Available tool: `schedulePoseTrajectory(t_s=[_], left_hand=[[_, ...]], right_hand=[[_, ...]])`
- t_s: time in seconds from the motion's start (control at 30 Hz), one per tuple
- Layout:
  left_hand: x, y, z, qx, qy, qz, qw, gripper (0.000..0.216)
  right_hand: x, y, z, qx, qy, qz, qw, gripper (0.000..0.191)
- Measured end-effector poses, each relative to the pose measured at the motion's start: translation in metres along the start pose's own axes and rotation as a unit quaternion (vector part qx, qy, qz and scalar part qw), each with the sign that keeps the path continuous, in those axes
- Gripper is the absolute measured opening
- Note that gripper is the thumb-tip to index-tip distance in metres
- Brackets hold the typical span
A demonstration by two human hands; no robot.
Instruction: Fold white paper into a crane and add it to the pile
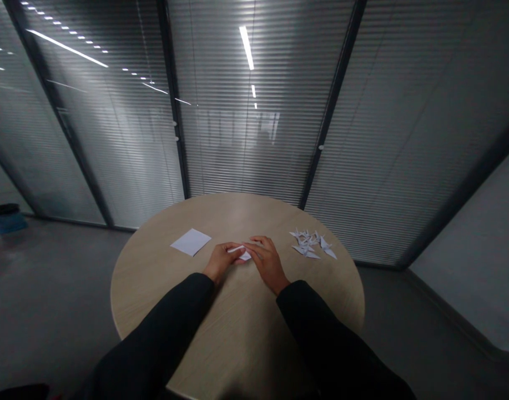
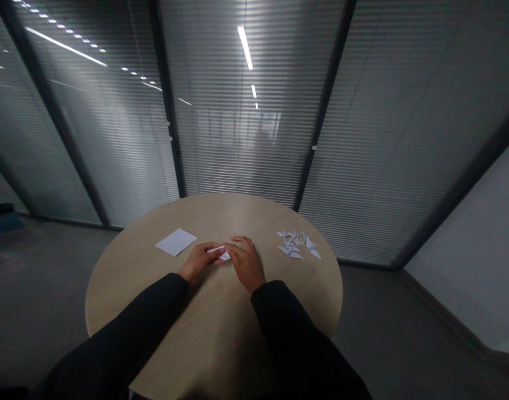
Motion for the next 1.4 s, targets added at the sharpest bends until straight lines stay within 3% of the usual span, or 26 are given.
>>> schedulePoseTrajectory(t_s=[0.37,1.07,1.4], left_hand=[[-0.002,0.000,-0.003,-0.008,-0.008,-0.003,1.000,0.044],[-0.002,-0.004,-0.006,-0.018,-0.028,0.017,0.999,0.041],[-0.004,-0.008,-0.003,0.037,-0.041,0.063,0.996,0.031]], right_hand=[[-0.003,0.001,0.001,-0.007,0.007,-0.018,1.000,0.027],[-0.003,-0.006,0.005,0.058,0.016,0.044,0.997,0.015],[-0.004,-0.012,0.003,0.078,-0.024,0.081,0.993,0.020]])
Point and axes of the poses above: each hand's wrist, its own x-axis away from the middle knuckle, its own z-axis out of the back of the hand, y = z × x, the point moved 6 cm from there along -x, towards the middle knuckle, and after that the axes turned 11 degrees about y, right-handed, at the moved point
